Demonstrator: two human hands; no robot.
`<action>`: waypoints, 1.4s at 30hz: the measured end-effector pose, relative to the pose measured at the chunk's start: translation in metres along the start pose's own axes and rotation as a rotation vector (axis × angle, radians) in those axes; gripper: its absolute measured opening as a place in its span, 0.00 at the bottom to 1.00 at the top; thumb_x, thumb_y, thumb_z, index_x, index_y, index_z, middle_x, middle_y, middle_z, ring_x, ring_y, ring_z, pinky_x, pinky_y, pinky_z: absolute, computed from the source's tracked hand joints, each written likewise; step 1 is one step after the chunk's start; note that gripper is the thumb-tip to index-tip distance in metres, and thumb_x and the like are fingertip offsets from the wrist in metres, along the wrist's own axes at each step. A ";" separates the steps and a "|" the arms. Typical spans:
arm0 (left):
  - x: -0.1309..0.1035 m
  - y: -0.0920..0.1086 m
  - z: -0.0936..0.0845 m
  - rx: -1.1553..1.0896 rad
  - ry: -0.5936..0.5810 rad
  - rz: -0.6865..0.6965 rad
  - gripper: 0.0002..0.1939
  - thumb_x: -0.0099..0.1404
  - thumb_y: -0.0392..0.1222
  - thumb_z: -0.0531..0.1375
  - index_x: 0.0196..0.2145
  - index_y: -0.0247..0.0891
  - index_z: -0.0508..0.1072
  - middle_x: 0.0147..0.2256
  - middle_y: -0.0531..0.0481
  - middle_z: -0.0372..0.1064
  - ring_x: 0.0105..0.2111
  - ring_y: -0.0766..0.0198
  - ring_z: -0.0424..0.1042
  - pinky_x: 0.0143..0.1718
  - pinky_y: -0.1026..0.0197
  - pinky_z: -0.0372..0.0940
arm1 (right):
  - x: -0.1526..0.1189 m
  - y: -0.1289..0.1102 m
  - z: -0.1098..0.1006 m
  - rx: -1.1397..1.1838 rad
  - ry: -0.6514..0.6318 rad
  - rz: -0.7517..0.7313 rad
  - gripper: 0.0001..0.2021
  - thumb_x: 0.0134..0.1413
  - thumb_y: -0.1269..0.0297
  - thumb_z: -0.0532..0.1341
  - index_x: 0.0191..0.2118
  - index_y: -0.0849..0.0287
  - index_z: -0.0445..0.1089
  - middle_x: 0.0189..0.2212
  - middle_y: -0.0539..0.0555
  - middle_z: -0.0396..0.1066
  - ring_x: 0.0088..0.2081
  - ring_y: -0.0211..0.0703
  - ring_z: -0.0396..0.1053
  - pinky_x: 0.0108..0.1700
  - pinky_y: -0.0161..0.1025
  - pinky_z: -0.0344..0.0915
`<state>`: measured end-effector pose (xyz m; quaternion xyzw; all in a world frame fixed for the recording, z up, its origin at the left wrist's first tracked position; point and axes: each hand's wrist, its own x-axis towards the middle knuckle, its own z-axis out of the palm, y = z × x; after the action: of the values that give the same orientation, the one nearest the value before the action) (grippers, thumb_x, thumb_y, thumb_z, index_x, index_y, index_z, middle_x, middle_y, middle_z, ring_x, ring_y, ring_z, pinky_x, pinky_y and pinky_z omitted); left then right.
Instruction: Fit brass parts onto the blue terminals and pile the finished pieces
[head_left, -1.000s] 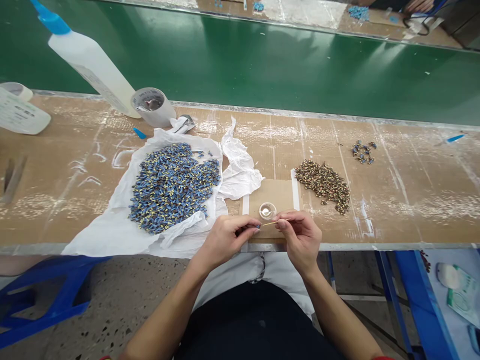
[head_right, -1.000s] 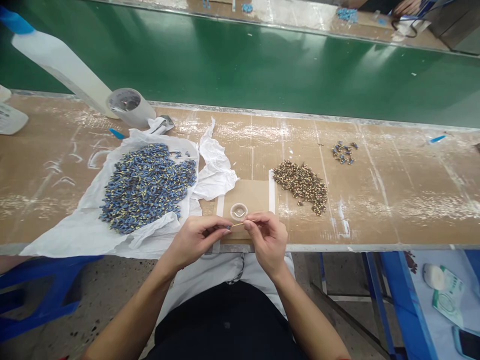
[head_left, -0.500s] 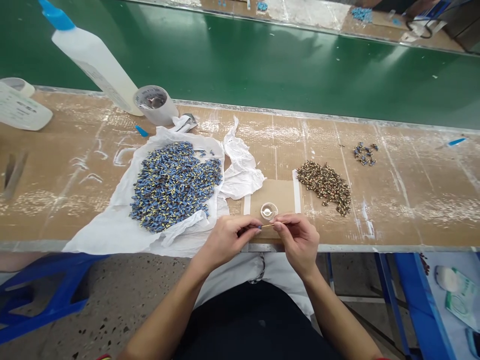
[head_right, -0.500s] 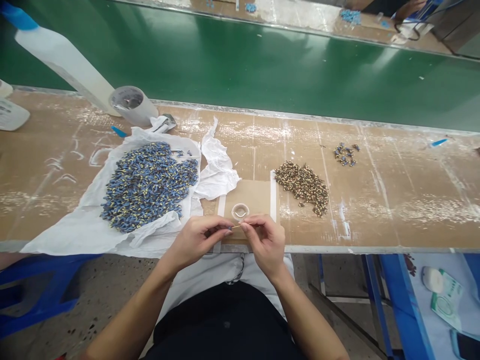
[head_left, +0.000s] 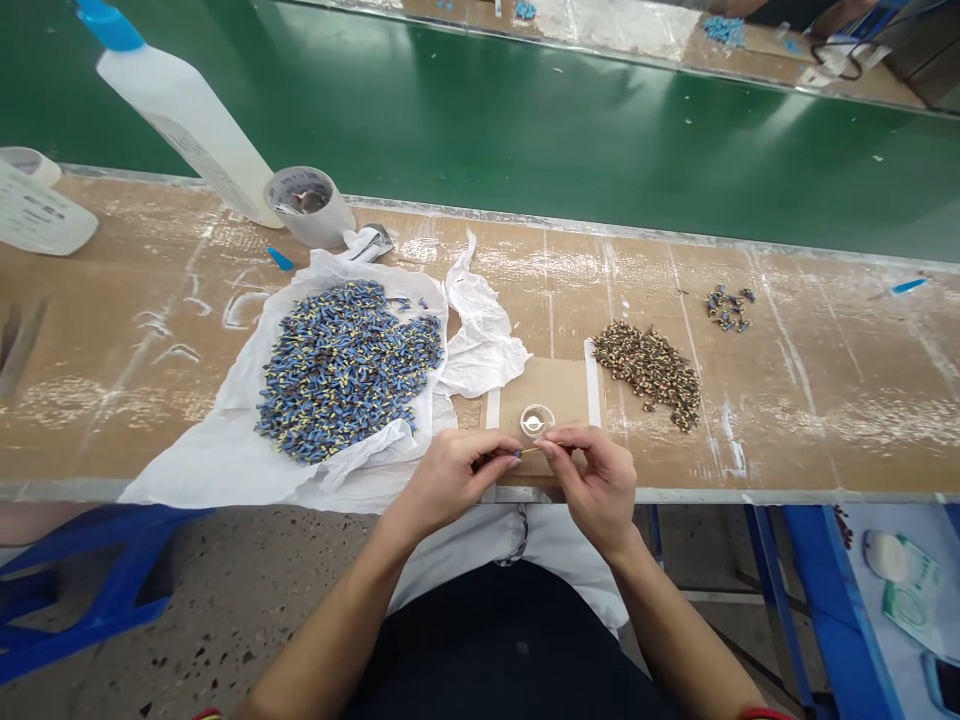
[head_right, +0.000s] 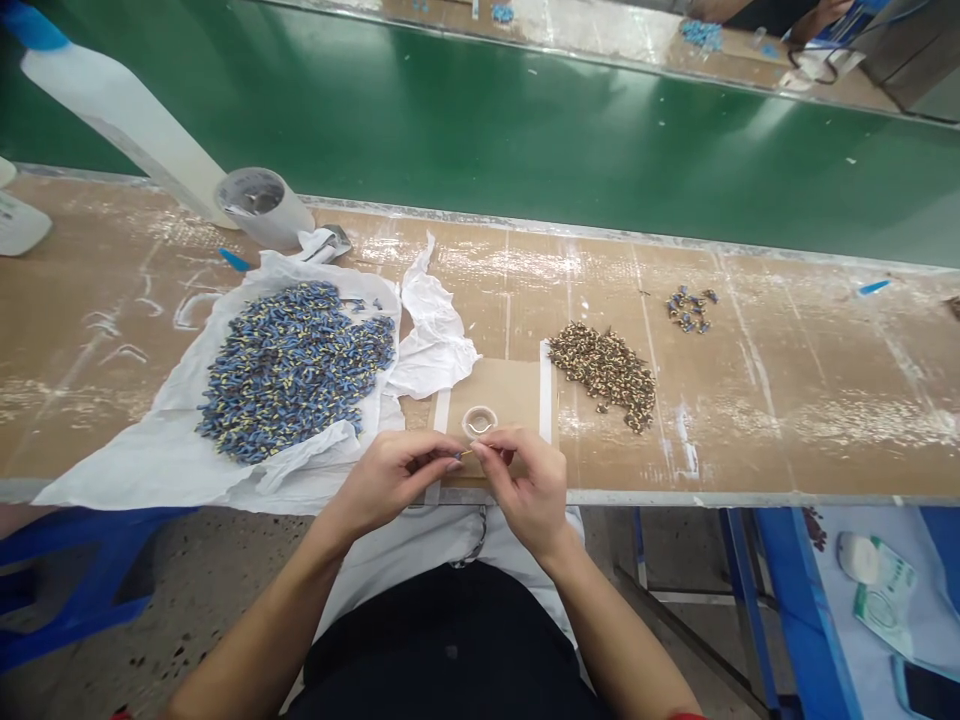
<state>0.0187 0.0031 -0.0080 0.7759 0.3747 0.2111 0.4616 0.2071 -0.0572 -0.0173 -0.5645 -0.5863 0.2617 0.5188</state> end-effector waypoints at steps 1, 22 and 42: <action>0.000 0.000 0.000 -0.001 -0.005 -0.002 0.07 0.69 0.38 0.59 0.39 0.38 0.78 0.33 0.52 0.77 0.29 0.67 0.72 0.31 0.68 0.62 | 0.001 -0.001 0.000 -0.005 -0.010 -0.007 0.03 0.61 0.68 0.63 0.38 0.52 0.71 0.32 0.53 0.77 0.37 0.46 0.76 0.40 0.45 0.72; -0.001 -0.009 -0.001 -0.035 0.013 0.001 0.05 0.68 0.37 0.60 0.38 0.38 0.77 0.34 0.53 0.77 0.31 0.69 0.73 0.33 0.69 0.64 | 0.025 0.002 -0.019 0.169 0.053 0.043 0.02 0.61 0.67 0.63 0.35 0.55 0.71 0.35 0.53 0.73 0.41 0.44 0.72 0.40 0.41 0.69; 0.000 -0.016 -0.001 -0.073 0.001 -0.063 0.08 0.69 0.43 0.60 0.39 0.38 0.77 0.32 0.52 0.77 0.26 0.69 0.71 0.29 0.69 0.65 | 0.008 0.046 -0.110 -0.646 0.143 0.186 0.09 0.65 0.60 0.58 0.44 0.57 0.73 0.36 0.54 0.74 0.34 0.44 0.70 0.37 0.41 0.66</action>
<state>0.0119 0.0088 -0.0212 0.7461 0.3914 0.2104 0.4959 0.3262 -0.0704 -0.0205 -0.7675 -0.5471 0.0685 0.3270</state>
